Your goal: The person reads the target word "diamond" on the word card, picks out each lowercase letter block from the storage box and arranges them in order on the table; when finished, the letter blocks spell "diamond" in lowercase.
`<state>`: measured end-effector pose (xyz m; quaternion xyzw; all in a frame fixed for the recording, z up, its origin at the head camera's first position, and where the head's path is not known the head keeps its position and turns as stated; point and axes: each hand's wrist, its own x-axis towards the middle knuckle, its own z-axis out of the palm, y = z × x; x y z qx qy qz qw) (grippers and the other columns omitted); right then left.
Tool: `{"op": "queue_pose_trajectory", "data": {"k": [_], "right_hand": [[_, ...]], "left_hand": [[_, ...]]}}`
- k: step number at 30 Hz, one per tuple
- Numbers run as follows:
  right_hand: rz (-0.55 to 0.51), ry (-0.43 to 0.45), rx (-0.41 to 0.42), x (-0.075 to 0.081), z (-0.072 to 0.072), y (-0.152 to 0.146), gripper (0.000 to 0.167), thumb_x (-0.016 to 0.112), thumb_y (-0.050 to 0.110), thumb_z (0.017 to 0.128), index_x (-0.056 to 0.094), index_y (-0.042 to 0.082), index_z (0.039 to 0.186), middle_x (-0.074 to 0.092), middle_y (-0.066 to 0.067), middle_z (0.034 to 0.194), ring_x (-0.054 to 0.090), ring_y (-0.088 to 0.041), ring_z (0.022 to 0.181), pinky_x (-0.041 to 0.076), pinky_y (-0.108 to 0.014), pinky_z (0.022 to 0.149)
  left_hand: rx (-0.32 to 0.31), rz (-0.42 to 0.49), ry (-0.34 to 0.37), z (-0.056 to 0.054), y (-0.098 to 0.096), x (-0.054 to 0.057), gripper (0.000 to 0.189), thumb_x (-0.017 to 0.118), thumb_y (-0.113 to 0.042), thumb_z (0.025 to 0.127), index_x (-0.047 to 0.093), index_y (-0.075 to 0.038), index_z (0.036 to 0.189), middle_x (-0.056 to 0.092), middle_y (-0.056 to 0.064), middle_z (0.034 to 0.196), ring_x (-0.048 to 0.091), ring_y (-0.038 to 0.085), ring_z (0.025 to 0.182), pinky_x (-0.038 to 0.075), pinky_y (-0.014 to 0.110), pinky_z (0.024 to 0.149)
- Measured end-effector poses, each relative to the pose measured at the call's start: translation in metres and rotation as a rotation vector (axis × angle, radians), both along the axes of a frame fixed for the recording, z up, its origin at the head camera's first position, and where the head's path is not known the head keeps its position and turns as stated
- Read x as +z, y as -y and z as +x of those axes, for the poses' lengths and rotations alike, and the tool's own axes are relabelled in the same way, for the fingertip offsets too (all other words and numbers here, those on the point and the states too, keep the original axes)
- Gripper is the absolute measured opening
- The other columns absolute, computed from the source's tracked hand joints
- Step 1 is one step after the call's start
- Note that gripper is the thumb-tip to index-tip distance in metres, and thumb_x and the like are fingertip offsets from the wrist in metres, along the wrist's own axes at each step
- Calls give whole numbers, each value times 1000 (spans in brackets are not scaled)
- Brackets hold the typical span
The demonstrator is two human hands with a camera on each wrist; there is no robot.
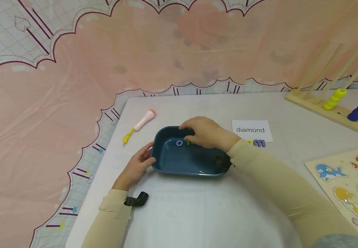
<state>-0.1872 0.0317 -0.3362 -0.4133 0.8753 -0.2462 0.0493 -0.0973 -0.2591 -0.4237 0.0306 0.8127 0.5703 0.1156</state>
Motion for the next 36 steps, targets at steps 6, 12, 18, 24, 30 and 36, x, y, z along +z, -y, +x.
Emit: {"op": "queue_pose_trajectory", "data": {"k": [6,12,18,24,30,36], "right_hand": [[42,16,35,-13,-5,8,38,71,18,94,66,6,131,67,-9,127,60,-26,121,41,-42,107],[120,74,42,-26,-7,16,39,68,19,96,65,7,133,66,-8,130,59,-26,121,42,-42,107],[144,87,34,-38,-8,22,39,68,19,96,65,8,133,66,-6,130,60,-25,121,42,-42,107],[164,99,30,-43,-9,25,38,68,19,97,64,7,134,65,-7,130,59,-25,121,43,-42,106],[202,118,29,-46,-10,28,40,67,19,97,63,7,135,64,-8,132,60,-23,118,44,-40,105],[228,154,38,-49,-9,29,40,68,19,97,63,9,135,64,-8,132,60,-22,119,44,-39,105]], "left_hand": [[3,13,-3,0,0,-1,64,60,-16,102,29,-9,158,38,25,154,43,40,136,34,54,108],[4,1,1,0,-1,0,65,60,-17,102,29,-9,158,37,25,154,43,40,137,34,53,108],[11,-10,-3,0,-1,0,64,60,-18,102,29,-9,158,37,25,154,43,40,136,34,53,108],[9,31,-11,-1,-1,-2,64,61,-12,101,29,-8,158,39,25,153,46,38,134,38,46,108],[9,47,-8,-1,-2,-2,64,61,-11,101,30,-8,157,41,25,152,47,36,133,41,34,104],[5,44,-10,-2,-2,-2,64,60,-11,102,29,-7,157,40,25,152,47,38,133,39,43,107]]}}
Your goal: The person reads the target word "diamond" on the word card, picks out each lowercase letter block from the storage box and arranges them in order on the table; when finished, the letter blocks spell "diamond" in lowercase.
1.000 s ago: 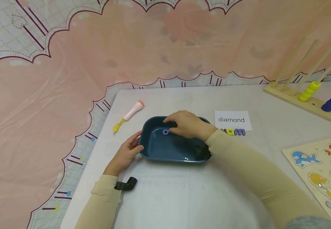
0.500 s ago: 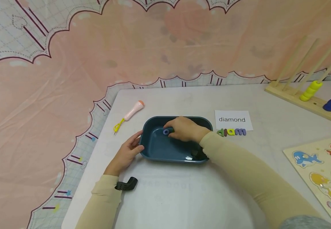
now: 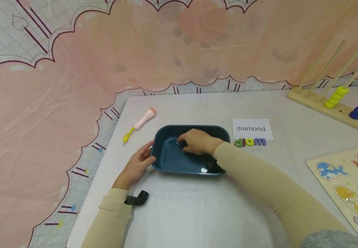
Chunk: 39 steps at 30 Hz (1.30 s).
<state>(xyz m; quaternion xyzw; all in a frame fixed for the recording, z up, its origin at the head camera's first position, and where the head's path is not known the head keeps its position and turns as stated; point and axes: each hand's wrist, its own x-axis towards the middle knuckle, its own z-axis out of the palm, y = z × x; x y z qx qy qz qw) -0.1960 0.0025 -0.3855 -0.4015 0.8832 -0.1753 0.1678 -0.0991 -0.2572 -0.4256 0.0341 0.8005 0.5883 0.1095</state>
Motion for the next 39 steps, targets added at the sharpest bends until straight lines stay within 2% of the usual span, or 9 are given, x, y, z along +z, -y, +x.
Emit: {"op": "queue_pose_trajectory", "data": {"k": [9,17,22,30,39], "right_hand": [[32,9,8,-2,2,2,45,69,24,97,61,10,138,62,-8,134,52,-29,126,41,-41,107],[34,-20,8,-3,2,5,42,68,25,97,63,13,137,63,-6,131,53,-27,121,44,-40,103],[52,-37,8,-4,3,7,44,68,23,97,61,13,139,63,-8,133,53,-29,122,44,-41,103],[31,-30,15,-3,4,6,33,68,23,97,68,16,129,66,-5,126,54,-26,118,44,-39,102],[59,-36,29,-4,5,7,32,69,21,96,69,16,128,67,-4,126,53,-26,119,43,-39,103]], "left_hand": [[-6,-13,-26,0,0,1,63,59,-8,102,29,-4,157,41,28,150,48,40,132,39,47,106],[-1,-6,-8,1,-2,2,64,60,-11,101,29,-6,157,40,27,152,47,41,133,36,53,107],[8,1,5,1,-2,2,65,60,-12,101,29,-7,158,40,26,152,47,39,133,36,52,108],[6,-25,-3,1,-1,1,64,60,-12,101,29,-7,158,39,26,152,48,41,132,36,54,108],[11,-39,12,2,0,1,66,61,-18,102,28,-10,158,38,24,154,46,40,134,34,54,109]]}}
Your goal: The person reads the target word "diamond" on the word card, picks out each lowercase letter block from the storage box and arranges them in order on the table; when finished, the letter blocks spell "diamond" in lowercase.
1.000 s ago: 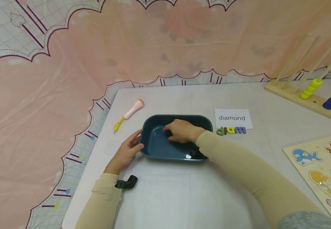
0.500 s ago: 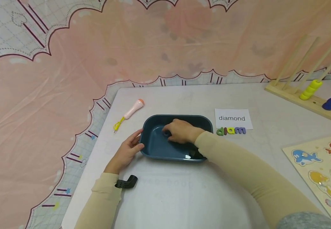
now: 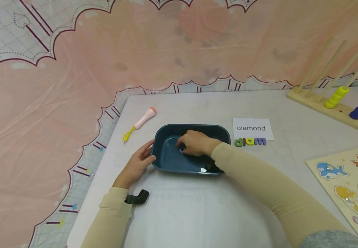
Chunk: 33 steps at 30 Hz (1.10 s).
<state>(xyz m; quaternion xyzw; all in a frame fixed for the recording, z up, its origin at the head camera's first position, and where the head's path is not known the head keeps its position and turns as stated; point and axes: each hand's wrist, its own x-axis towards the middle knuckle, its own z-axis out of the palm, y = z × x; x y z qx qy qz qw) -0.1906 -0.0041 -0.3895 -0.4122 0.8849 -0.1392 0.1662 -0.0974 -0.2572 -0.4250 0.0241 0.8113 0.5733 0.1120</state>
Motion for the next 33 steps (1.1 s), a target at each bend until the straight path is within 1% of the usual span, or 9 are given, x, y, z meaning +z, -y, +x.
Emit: {"op": "queue_pose_trajectory", "data": {"k": [7,12,18,25,30,33], "right_hand": [[-2,-16,21,0,0,0,30,69,20,96,71,16,125,67,-4,124,54,-26,119,43,-39,103],[-44,-17,41,4,-1,-1,29,68,21,97,71,15,125,68,-3,122,56,-24,116,43,-39,103],[-62,-30,36,17,1,-6,28,67,22,97,71,15,125,67,-4,120,56,-21,110,44,-39,102],[-91,-77,61,29,4,-18,28,68,22,97,72,15,123,68,-3,118,57,-21,107,47,-36,96],[-123,-60,38,39,7,-30,27,68,21,96,72,14,123,67,-3,117,56,-21,107,47,-38,95],[-130,-66,22,46,9,-37,27,69,20,96,73,14,122,67,-4,115,56,-22,107,47,-39,94]], "left_hand": [[-7,1,-8,-1,0,-2,65,61,-16,102,29,-10,158,40,25,153,47,40,133,35,54,109],[-15,5,-13,0,0,-2,64,60,-16,102,29,-9,158,40,25,152,47,40,133,35,55,108],[-17,7,-20,0,1,0,65,61,-16,102,29,-9,158,40,25,152,48,39,133,36,54,108],[-11,-12,-18,0,0,0,65,61,-18,102,29,-9,158,40,25,152,48,39,133,36,53,108],[-12,-14,-22,-1,0,0,65,61,-18,102,30,-9,158,41,25,152,47,39,134,35,53,109],[-13,-11,-21,-1,1,0,65,61,-16,102,30,-9,158,41,25,152,46,39,134,35,54,109]]}}
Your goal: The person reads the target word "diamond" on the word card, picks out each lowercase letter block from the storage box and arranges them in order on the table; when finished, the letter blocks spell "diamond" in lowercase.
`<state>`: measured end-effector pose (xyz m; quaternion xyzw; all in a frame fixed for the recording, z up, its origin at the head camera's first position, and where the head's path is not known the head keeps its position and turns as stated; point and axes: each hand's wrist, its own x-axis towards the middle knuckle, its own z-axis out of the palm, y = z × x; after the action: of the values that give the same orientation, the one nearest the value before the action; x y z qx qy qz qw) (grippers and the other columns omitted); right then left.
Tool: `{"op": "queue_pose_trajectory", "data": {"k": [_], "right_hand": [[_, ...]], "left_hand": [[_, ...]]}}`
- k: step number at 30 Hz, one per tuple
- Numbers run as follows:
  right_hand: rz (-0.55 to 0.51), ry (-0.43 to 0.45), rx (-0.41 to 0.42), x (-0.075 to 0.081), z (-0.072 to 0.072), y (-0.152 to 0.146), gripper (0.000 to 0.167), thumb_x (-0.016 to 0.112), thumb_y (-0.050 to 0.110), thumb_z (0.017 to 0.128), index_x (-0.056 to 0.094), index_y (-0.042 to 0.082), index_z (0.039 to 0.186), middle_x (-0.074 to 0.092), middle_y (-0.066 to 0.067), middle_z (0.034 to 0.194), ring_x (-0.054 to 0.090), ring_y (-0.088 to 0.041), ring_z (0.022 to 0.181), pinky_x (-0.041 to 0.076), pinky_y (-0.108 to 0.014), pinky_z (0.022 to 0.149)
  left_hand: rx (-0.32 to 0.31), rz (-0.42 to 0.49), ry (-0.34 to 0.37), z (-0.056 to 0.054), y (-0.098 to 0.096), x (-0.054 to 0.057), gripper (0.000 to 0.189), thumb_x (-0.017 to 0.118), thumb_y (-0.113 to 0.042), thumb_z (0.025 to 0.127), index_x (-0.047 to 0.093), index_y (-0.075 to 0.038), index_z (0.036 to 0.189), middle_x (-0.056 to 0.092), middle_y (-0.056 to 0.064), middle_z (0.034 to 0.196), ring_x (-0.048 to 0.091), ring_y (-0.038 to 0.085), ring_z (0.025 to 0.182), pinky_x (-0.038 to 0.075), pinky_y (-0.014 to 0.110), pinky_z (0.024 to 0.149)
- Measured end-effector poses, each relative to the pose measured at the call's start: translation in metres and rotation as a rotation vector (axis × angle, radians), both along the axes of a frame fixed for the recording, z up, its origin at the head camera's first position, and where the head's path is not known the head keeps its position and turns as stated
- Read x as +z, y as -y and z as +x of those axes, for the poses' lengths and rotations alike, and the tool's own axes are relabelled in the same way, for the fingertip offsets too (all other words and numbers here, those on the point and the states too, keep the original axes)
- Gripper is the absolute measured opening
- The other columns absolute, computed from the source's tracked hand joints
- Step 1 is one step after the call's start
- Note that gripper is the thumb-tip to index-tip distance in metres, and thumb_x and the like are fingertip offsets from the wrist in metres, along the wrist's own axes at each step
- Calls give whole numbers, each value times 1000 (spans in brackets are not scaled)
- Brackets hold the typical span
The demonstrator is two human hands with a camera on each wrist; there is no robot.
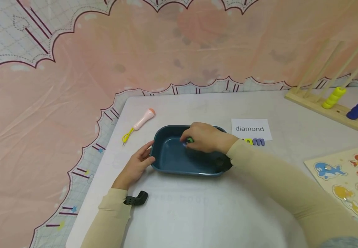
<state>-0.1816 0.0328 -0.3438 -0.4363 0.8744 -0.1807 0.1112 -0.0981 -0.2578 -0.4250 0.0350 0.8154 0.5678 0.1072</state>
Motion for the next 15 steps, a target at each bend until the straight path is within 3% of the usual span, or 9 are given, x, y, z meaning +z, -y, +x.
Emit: {"op": "queue_pose_trajectory", "data": {"k": [8,15], "right_hand": [[-24,-48,-48,12,2,-24,26,72,18,94,74,12,119,68,-3,109,57,-21,104,49,-38,92],[-70,-78,-86,19,3,-51,28,72,13,93,72,6,121,70,-7,114,60,-26,109,49,-43,96]], "left_hand": [[3,-16,-3,-1,0,1,65,61,-19,102,30,-11,158,41,24,152,46,38,134,34,54,110],[6,-33,18,0,0,0,66,61,-21,102,29,-12,158,39,25,153,45,40,135,34,54,109]]}}
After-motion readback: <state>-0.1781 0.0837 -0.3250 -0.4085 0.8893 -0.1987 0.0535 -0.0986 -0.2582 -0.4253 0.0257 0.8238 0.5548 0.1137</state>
